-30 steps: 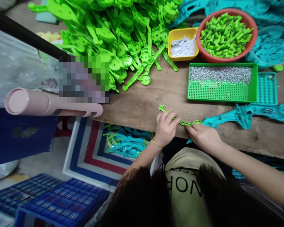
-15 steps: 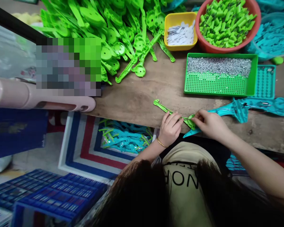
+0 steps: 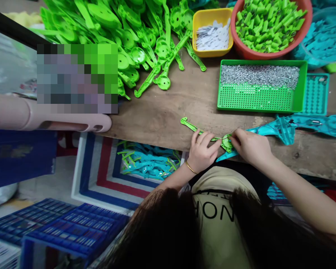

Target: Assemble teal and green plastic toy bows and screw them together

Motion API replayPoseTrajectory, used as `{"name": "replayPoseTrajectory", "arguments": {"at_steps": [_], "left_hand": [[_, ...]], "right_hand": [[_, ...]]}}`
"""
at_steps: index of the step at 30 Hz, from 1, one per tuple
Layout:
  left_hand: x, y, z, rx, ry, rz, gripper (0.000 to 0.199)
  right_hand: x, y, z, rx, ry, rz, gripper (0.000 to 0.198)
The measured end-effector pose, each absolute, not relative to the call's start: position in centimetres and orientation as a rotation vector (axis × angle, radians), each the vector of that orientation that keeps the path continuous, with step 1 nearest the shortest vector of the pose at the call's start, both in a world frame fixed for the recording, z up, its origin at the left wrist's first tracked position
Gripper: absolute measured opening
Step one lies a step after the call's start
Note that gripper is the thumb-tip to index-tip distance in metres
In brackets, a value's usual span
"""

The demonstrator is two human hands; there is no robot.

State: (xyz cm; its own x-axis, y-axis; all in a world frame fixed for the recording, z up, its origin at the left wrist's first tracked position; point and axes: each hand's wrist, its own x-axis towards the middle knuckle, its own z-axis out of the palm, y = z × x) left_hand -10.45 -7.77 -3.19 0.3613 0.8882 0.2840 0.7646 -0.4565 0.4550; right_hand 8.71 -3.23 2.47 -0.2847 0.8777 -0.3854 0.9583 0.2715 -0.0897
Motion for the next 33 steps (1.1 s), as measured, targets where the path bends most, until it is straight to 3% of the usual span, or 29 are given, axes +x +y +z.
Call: {"name": "replayPoseTrajectory", "arguments": {"at_steps": [5,12,27,33], "left_hand": [[-10.5,-7.5,-3.0,2.48,1.459,0.701,0.028],[-10.9,-7.3,-2.9,2.487,1.416,0.627,0.029],[-10.6,-7.2,-3.0,2.523,1.463,0.702,0.024],[-10.7,-7.2,-3.2,2.477,1.45,0.743,0.025]], "right_hand": [[8.9,-2.7,3.0,1.671,2.27,-0.493,0.032],[9.8,-2.5,4.6,1.611,2.267,-0.851,0.028],[11.4,-2.4,3.6,1.765,2.246,-0.683,0.027],[11.1,-2.7,3.0,1.751,2.332,-0.432,0.032]]}}
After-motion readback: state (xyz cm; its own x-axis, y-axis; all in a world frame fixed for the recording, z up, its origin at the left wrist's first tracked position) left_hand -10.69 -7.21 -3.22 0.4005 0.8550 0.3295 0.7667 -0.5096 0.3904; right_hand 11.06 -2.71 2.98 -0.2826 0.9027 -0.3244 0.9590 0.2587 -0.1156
